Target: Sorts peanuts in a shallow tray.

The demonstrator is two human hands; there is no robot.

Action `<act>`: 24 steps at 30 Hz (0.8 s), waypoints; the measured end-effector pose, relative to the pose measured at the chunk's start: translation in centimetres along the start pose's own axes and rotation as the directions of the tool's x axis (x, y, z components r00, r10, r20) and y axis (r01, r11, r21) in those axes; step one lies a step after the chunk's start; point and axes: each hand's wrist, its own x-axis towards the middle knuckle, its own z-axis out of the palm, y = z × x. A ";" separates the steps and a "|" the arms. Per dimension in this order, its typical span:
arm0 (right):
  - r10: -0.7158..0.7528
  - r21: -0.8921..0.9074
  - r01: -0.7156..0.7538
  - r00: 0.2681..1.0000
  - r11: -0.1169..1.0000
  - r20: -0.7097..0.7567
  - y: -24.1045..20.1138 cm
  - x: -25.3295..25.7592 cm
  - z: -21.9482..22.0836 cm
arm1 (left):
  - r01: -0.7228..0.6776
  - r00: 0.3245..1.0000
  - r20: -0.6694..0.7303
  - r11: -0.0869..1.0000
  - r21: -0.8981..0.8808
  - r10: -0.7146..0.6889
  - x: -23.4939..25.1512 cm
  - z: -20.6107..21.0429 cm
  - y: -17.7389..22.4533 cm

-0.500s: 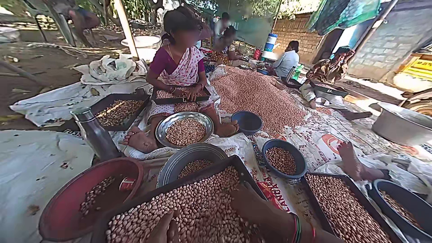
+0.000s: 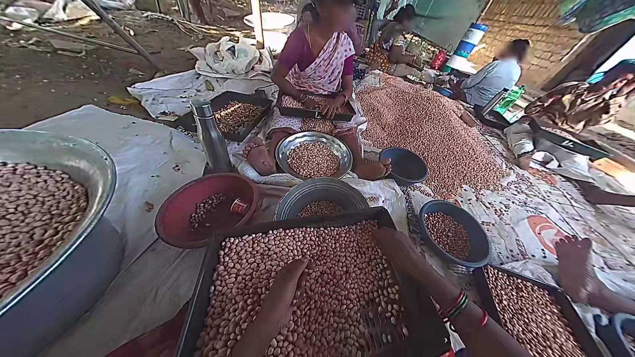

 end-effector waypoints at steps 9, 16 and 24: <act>0.003 -0.085 0.010 0.989 0.996 0.149 -2.0 2.3 1.2 | -0.005 1.000 0.029 1.000 0.030 0.004 -0.2 -0.2 0.2; -0.160 -0.100 0.213 0.910 0.972 0.383 -4.1 -2.7 3.8 | -0.023 0.996 0.086 0.994 0.108 0.014 -0.1 -0.2 0.2; -0.131 -0.152 0.190 0.934 0.970 0.334 -4.0 -3.4 6.0 | -0.417 0.864 0.444 0.160 0.895 -0.235 -1.6 4.4 -0.5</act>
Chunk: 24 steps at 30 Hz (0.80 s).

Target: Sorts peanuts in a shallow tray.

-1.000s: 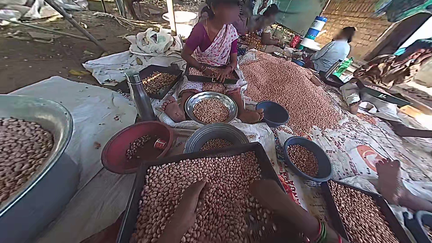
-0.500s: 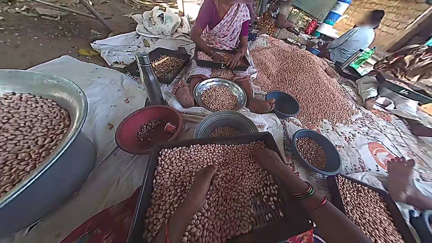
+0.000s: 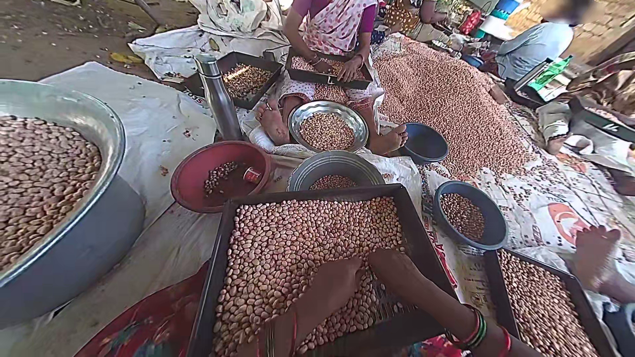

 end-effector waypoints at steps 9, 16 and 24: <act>-0.022 0.085 0.030 0.995 0.996 -0.098 0.3 0.0 0.8 | 0.044 0.998 0.037 0.981 0.188 -0.052 1.4 1.0 1.6; -0.308 0.167 0.305 0.951 0.938 -0.011 -0.4 -2.3 1.8 | -0.189 0.957 -0.278 0.557 -0.809 -0.079 0.5 0.6 -2.3; -0.289 -0.043 0.294 0.953 0.955 0.093 -2.4 -2.0 3.1 | -0.080 0.973 -0.133 0.268 -0.960 -0.188 -2.0 1.3 -1.4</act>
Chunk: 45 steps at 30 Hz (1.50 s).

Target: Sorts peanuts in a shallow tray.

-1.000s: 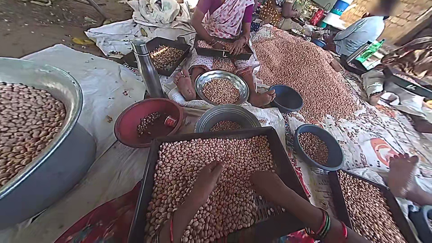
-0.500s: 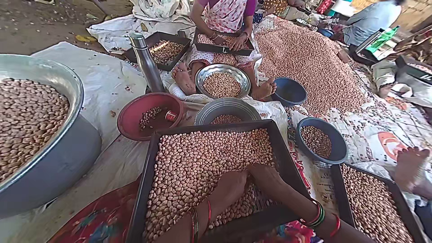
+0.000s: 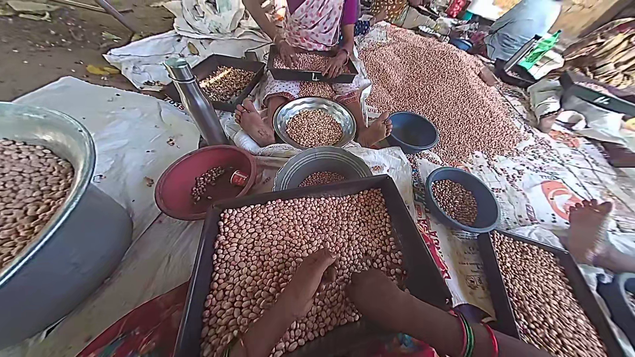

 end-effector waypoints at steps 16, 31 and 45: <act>0.156 0.250 -0.002 0.786 0.968 -0.599 2.4 -1.7 -8.2 | 0.255 0.964 0.091 0.964 -0.073 -0.248 0.4 -1.0 -0.5; -0.027 0.081 0.020 0.995 0.997 0.094 0.0 -1.6 -3.4 | -0.278 0.903 -0.374 0.951 -0.134 0.211 1.3 -2.5 1.8; -0.314 -0.028 0.313 0.948 0.949 -0.055 1.1 0.3 -0.7 | 0.259 0.964 -0.261 0.035 0.965 0.047 2.6 -1.1 5.1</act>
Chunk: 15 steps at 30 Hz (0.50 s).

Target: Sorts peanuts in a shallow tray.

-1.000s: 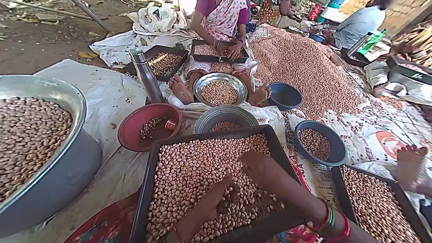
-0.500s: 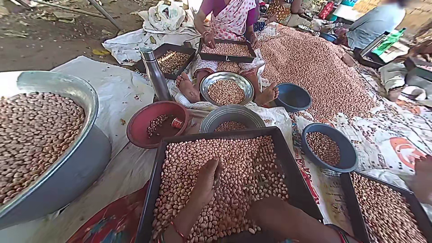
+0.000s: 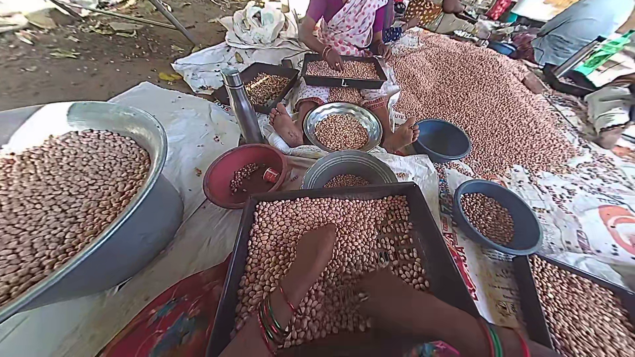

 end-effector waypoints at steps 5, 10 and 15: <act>0.451 0.077 -0.449 0.844 0.890 -0.291 5.1 -6.7 -3.5 | 0.014 1.000 -0.021 1.000 -0.020 -0.015 0.3 0.3 -0.1; 0.150 0.177 -0.165 0.984 0.970 0.099 3.2 -7.1 -1.9 | -0.083 0.988 -0.152 0.918 -0.389 0.025 -0.3 0.5 -1.6; 0.582 0.059 -0.579 0.807 0.813 -0.099 3.1 -5.9 -3.7 | -0.181 0.963 -0.194 -0.081 -0.980 0.186 -1.9 2.3 -2.1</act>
